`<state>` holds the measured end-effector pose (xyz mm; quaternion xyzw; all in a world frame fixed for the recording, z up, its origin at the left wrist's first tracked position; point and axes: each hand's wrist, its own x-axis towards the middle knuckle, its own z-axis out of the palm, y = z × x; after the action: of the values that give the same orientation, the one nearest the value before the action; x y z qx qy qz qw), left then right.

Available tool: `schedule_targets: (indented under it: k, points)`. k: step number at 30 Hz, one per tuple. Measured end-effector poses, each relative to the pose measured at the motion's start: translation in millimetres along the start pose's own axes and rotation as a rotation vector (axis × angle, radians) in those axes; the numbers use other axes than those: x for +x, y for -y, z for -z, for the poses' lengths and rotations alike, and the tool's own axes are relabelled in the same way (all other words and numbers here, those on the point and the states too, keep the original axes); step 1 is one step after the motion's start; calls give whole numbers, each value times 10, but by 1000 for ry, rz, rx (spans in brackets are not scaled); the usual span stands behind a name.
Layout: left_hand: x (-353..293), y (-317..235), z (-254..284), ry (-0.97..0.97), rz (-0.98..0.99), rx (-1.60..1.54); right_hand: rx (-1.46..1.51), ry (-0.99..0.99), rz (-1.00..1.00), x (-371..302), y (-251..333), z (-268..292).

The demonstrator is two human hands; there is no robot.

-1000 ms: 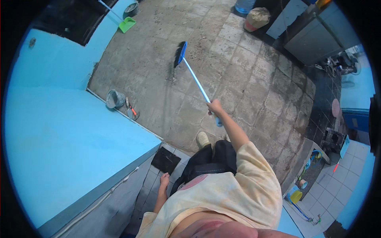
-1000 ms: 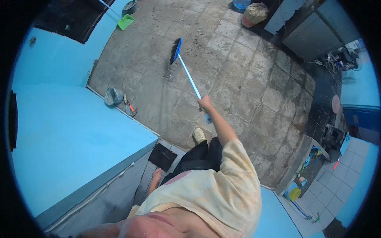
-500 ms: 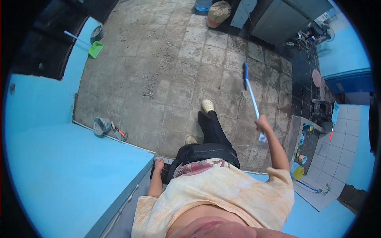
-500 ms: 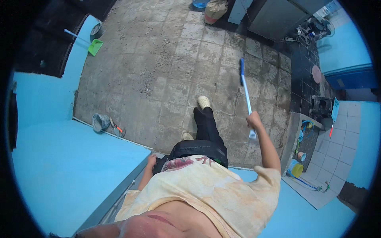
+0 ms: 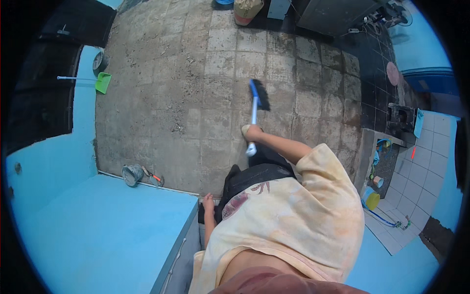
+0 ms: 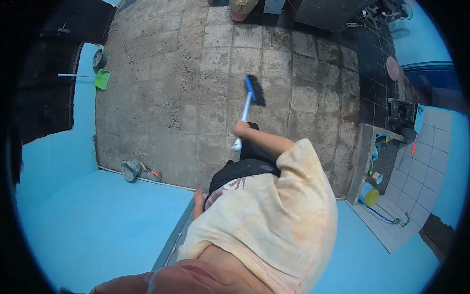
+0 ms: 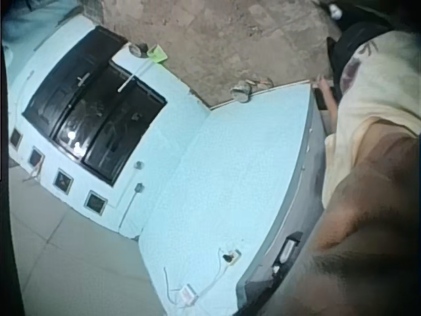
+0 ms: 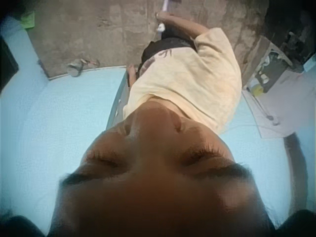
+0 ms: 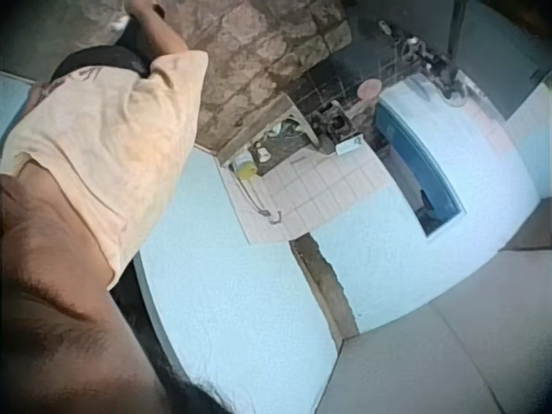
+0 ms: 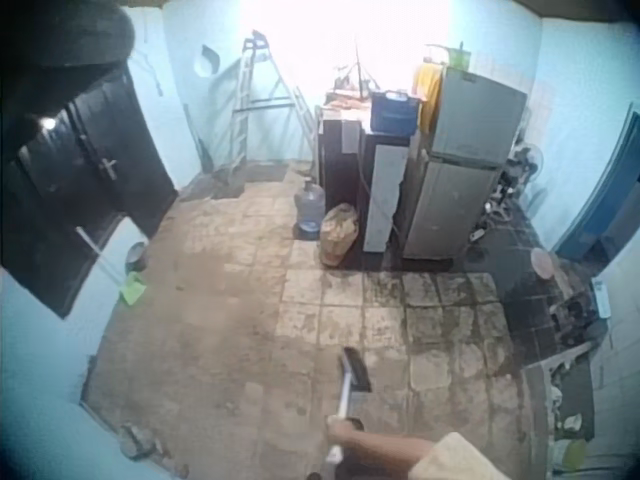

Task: The recorder sweeps a tiled floor area and then inspects, manually turns, and plugs in an electric fan.

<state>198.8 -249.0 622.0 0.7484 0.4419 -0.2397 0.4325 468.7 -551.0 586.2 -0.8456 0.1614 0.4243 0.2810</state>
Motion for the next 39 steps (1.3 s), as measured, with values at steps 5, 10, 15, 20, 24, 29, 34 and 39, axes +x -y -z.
schedule_targets:
  k: [5, 10, 15, 20, 24, 29, 34, 39]
  points:
    - [-213, -210, -183, -22, 7, 13, 62, 93, 317, -87, 1285, -64]
    - [-222, -46, -330, -36, 102, -139, 461, 143, 185, 298, 1648, 148]
    - [55, 381, -276, 20, -86, 4, 443, 324, 302, 48, 1341, 692]
    - [-108, -245, -247, 103, 212, 65, 202, -93, 485, -288, 371, 1211]
    - [-30, -184, -246, 97, 147, 39, -67, -258, 223, -739, 8, 1677]
    - [-65, -281, -252, 115, 153, -26, -124, -184, -60, -474, -24, 1967]
    - [-33, -149, -234, 53, 91, 39, -100, -137, 14, 293, 163, 1328]
    - [-18, -144, -246, 26, 108, -5, 50, -7, 159, 149, 1179, 367]
